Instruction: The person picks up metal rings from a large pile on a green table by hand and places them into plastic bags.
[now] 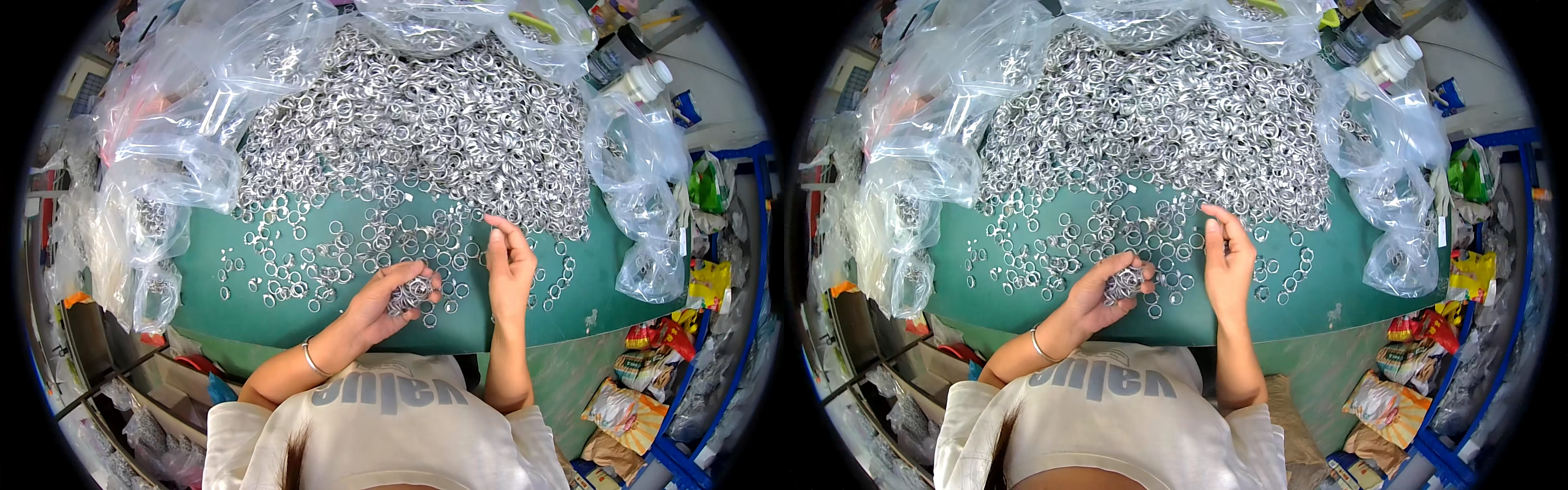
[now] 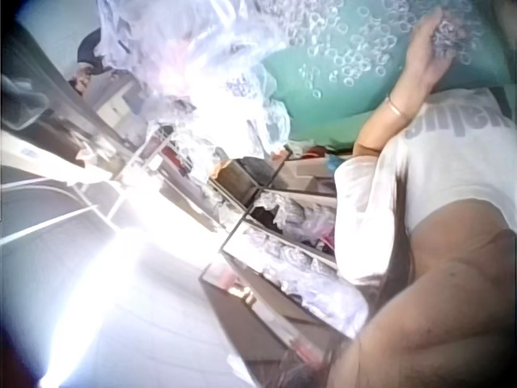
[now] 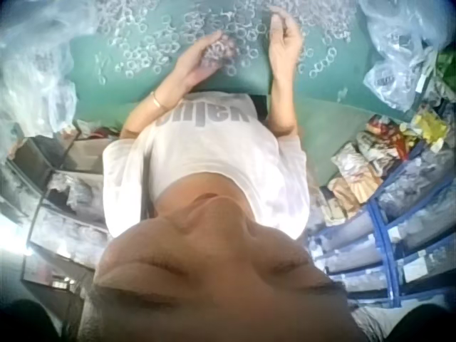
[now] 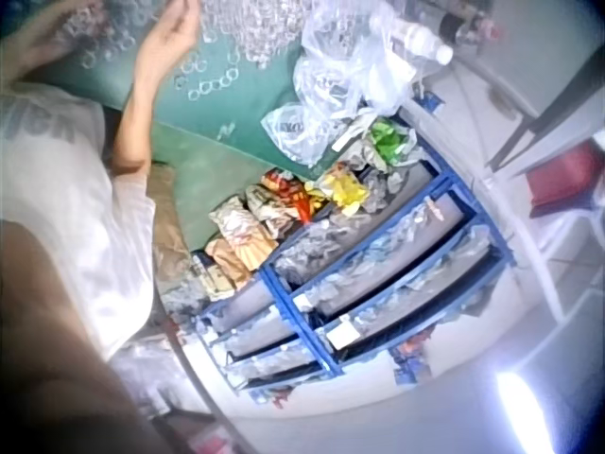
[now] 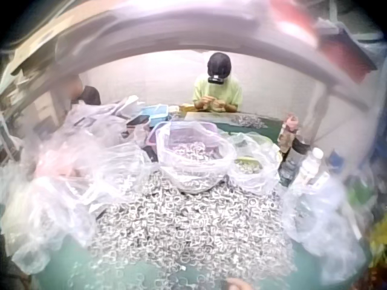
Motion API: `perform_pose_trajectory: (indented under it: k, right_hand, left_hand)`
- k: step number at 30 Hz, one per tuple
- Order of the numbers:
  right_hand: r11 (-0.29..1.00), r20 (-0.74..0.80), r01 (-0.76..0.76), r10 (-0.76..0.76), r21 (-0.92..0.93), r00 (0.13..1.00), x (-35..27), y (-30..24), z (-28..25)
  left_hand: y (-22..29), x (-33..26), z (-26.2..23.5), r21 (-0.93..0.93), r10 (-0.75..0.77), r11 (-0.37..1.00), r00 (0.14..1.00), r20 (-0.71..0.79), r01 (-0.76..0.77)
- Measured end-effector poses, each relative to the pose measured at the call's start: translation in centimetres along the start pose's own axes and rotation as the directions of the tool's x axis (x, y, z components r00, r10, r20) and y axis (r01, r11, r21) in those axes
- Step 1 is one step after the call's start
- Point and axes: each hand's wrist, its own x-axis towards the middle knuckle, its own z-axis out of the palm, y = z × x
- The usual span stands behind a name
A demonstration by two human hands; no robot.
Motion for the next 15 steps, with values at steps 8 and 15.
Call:
perform_pose_trajectory:
  k: [8,15]
  right_hand:
    - [0.545,0.07,0.183,-0.223,-0.818,0.972,1.6,0.3,2.9]
    - [0.537,0.002,0.119,-0.213,-0.835,0.977,1.5,0.4,2.9]
  left_hand:
    - [0.8,-0.6,-1.1,0.105,0.013,0.994,0.995,0.095,-0.023]
    - [1.6,-0.9,-0.8,0.108,-0.014,0.994,1.0,0.01,0.012]
